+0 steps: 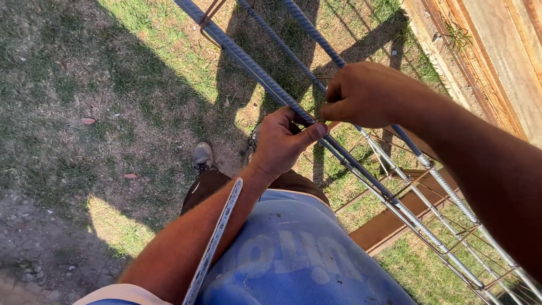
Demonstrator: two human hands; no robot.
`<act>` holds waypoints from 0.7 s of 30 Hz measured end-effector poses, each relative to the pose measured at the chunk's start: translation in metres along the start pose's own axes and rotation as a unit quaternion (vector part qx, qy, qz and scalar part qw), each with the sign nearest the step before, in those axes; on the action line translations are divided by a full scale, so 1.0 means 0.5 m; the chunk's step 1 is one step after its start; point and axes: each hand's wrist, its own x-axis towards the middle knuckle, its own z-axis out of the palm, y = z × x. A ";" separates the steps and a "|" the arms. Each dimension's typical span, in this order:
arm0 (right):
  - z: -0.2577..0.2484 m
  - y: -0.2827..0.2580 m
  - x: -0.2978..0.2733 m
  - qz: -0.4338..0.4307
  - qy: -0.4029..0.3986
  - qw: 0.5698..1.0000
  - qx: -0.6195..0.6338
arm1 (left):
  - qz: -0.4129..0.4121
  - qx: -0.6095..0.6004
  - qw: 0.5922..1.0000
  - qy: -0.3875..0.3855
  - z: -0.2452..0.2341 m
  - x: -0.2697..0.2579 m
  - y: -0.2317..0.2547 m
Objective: The person uses wire twisters to tie thin wire around the intersections of a rebar grid. They wrap the wire by hand and twist it tight to secure the metal bars together on a wooden support frame.
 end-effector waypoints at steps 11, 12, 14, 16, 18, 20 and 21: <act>-0.049 -0.101 -0.001 0.059 -0.072 0.971 -0.220 | 0.000 0.137 0.991 0.001 0.008 -0.003 -0.003; -0.058 -0.103 -0.003 0.059 -0.072 0.971 -0.222 | 0.000 0.136 0.991 0.003 0.008 -0.004 0.006; -0.071 -0.109 -0.005 0.077 -0.082 0.975 -0.190 | -0.027 0.120 0.992 -0.009 0.007 -0.010 0.019; -0.079 -0.089 -0.006 0.084 -0.091 0.977 -0.174 | -0.007 0.138 0.990 0.000 0.008 -0.010 0.012; -0.095 -0.080 -0.009 0.086 -0.093 0.979 -0.158 | 0.019 0.161 0.987 0.012 0.003 -0.006 0.016; -0.111 -0.068 -0.020 0.107 -0.063 0.981 -0.147 | 0.042 0.189 0.981 0.009 0.006 -0.010 0.024; -0.107 -0.066 -0.028 0.108 -0.065 0.981 -0.146 | 0.040 0.189 0.981 0.007 0.000 -0.009 0.021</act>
